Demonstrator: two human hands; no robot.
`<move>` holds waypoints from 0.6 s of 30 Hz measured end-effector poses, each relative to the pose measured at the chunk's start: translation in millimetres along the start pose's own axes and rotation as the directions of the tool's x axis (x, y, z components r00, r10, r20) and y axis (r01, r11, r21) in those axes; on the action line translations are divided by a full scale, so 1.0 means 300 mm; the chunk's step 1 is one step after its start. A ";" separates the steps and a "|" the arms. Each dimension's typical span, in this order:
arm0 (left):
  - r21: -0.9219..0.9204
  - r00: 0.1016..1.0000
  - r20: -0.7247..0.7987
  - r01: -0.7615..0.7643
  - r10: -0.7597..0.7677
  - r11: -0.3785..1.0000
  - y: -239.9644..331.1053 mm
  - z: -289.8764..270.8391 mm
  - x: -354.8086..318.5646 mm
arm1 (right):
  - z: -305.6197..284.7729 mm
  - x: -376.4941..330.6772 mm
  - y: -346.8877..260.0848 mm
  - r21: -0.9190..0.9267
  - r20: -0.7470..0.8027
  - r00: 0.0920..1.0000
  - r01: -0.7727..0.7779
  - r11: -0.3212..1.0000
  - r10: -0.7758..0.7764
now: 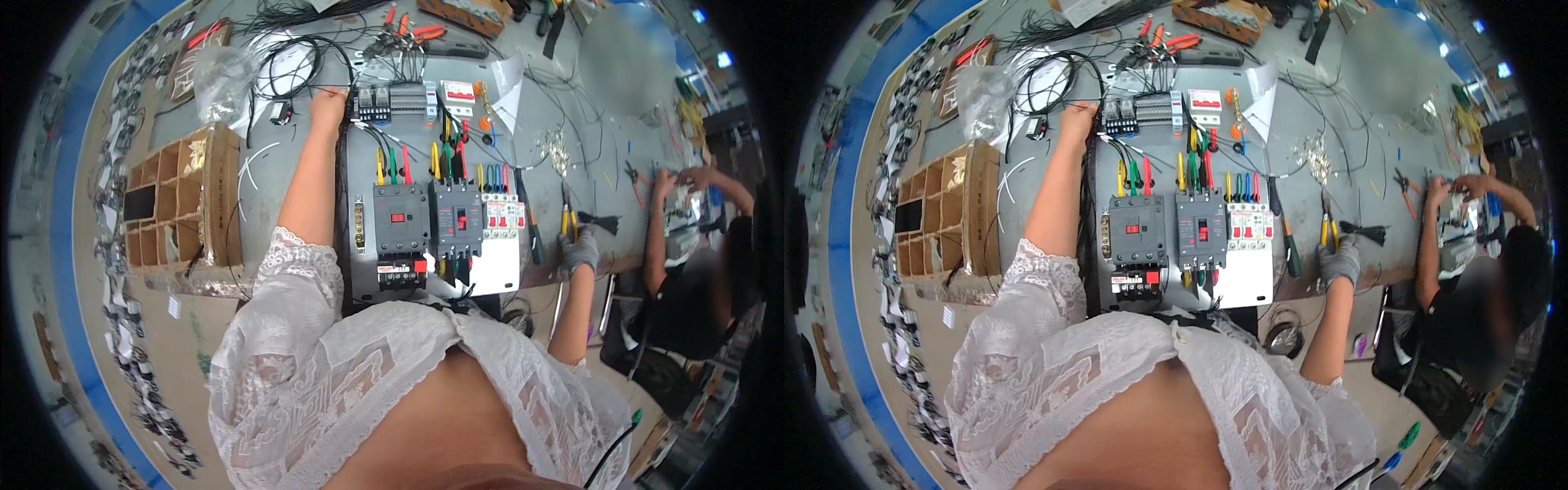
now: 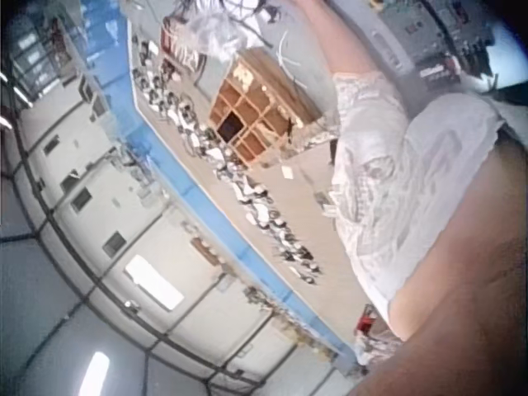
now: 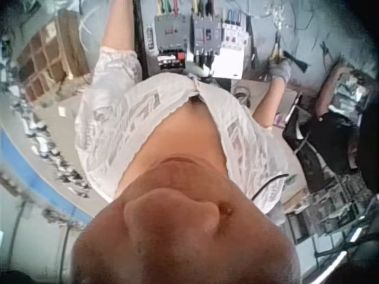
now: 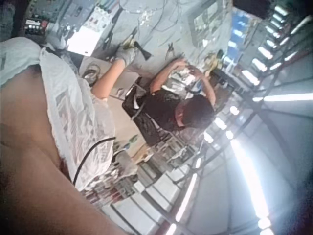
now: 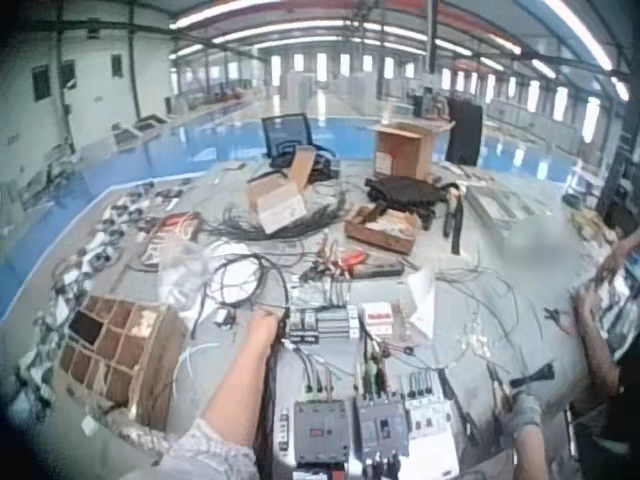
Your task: The person strips black wires with pliers and inserts them into terminal blocks on an electrical panel. They repeatedly cut, strip, and connect wires to various terminals while organizing the wiring on the workbench.
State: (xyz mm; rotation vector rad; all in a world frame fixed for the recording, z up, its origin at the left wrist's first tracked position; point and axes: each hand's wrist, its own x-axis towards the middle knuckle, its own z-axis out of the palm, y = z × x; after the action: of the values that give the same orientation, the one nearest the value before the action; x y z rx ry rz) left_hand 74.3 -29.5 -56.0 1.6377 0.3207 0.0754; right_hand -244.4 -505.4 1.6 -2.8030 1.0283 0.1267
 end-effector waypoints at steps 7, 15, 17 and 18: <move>0.383 0.980 0.055 -0.199 0.193 0.902 -0.013 0.014 0.035 | 0.174 0.217 0.372 0.704 0.233 0.971 -0.203 0.680 0.049; -0.069 0.999 0.045 -0.004 0.007 0.998 0.001 0.026 -0.020 | -0.210 -0.058 -0.213 0.931 0.003 0.856 -0.192 -0.312 -0.517; -0.087 0.998 -0.014 -0.070 0.069 0.994 0.014 0.022 -0.066 | -0.298 -0.045 -0.398 0.924 -0.089 0.793 -0.160 -0.347 -0.602; -0.018 0.988 -0.065 -0.141 0.140 0.990 0.000 0.022 -0.066 | -0.333 -0.014 -0.489 0.943 -0.092 0.785 -0.130 -0.307 -0.613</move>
State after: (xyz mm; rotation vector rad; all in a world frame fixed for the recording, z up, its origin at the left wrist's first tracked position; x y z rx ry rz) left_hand 57.0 -40.7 -53.7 1.6364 0.2513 0.2374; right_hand -149.8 -409.7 117.2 -1.0714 -0.0232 -0.0783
